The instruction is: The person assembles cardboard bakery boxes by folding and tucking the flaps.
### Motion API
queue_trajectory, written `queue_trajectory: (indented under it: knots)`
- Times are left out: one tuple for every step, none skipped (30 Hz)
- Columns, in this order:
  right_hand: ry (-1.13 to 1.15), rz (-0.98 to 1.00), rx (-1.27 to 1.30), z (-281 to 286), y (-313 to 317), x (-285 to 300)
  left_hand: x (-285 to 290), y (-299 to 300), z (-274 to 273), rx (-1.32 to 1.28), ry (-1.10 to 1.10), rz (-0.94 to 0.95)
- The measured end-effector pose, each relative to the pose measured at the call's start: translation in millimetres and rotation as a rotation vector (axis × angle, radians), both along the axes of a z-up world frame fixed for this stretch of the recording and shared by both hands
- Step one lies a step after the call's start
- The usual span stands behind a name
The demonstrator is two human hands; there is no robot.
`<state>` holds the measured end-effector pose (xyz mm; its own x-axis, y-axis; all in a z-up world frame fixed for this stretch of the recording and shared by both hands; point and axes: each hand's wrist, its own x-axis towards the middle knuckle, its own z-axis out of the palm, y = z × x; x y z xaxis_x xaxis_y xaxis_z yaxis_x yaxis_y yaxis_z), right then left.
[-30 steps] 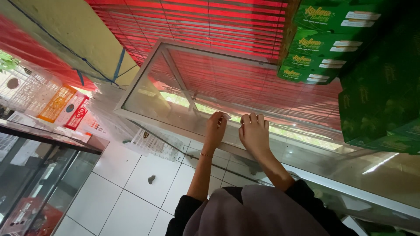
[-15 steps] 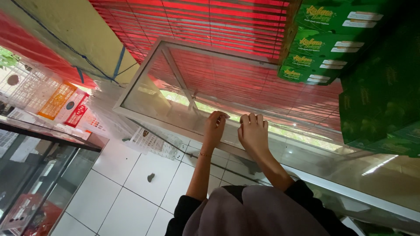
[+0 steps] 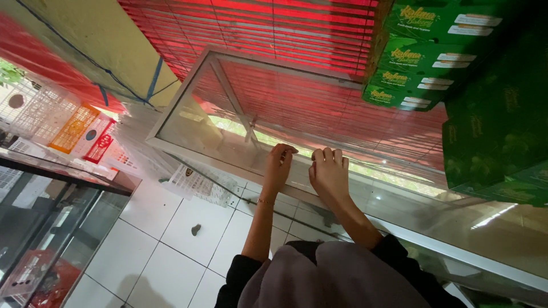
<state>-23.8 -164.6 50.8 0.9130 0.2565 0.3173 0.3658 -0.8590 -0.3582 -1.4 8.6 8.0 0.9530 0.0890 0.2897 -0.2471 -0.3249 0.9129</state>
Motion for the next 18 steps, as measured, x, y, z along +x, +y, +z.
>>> queue_trajectory:
  knots:
    - [0.001,0.0,0.0,1,0,0,1,1,-3,0.0,0.001,0.0]
    - [-0.001,0.006,0.009,3,0,0,2,1,-6,-0.003,-0.028,-0.009]
    - [-0.002,0.013,0.019,4,0,-1,3,2,-9,-0.006,-0.056,-0.017]
    - [-0.001,0.013,0.019,5,0,-1,2,2,-7,-0.006,-0.055,-0.017]
    - [-0.019,0.012,0.024,5,0,-2,2,1,-6,-0.001,-0.051,-0.006]
    - [-0.037,0.011,0.029,5,0,-3,2,1,-4,0.004,-0.046,0.004]
    - [-0.037,0.011,0.029,4,0,-2,1,1,-3,0.004,-0.046,0.005]
    - [-0.034,0.014,0.034,3,0,-2,1,1,-3,-0.003,-0.037,0.007]
    - [-0.032,0.017,0.04,2,0,-1,0,1,-2,-0.009,-0.028,0.009]
    - [-0.031,0.017,0.04,1,0,-1,0,1,-1,-0.009,-0.028,0.009]
    - [-0.013,0.017,0.032,1,0,0,-1,1,0,-0.02,-0.019,-0.003]
    - [0.006,0.017,0.024,0,-1,0,-1,1,1,-0.031,-0.01,-0.015]
    - [0.006,0.017,0.024,1,-1,-1,0,1,-1,-0.031,-0.01,-0.016]
    - [0.003,0.02,0.026,3,0,-1,1,1,-2,-0.033,-0.015,-0.01]
    - [-0.001,0.023,0.027,4,0,-2,2,1,-4,-0.035,-0.019,-0.004]
    - [0.0,0.022,0.027,3,0,-2,1,2,-3,-0.035,-0.018,-0.005]
    - [-0.024,0.012,0.025,3,1,-1,0,2,-2,-0.036,-0.014,-0.006]
    - [-0.047,0.002,0.023,2,1,-1,0,2,-2,-0.037,-0.009,-0.007]
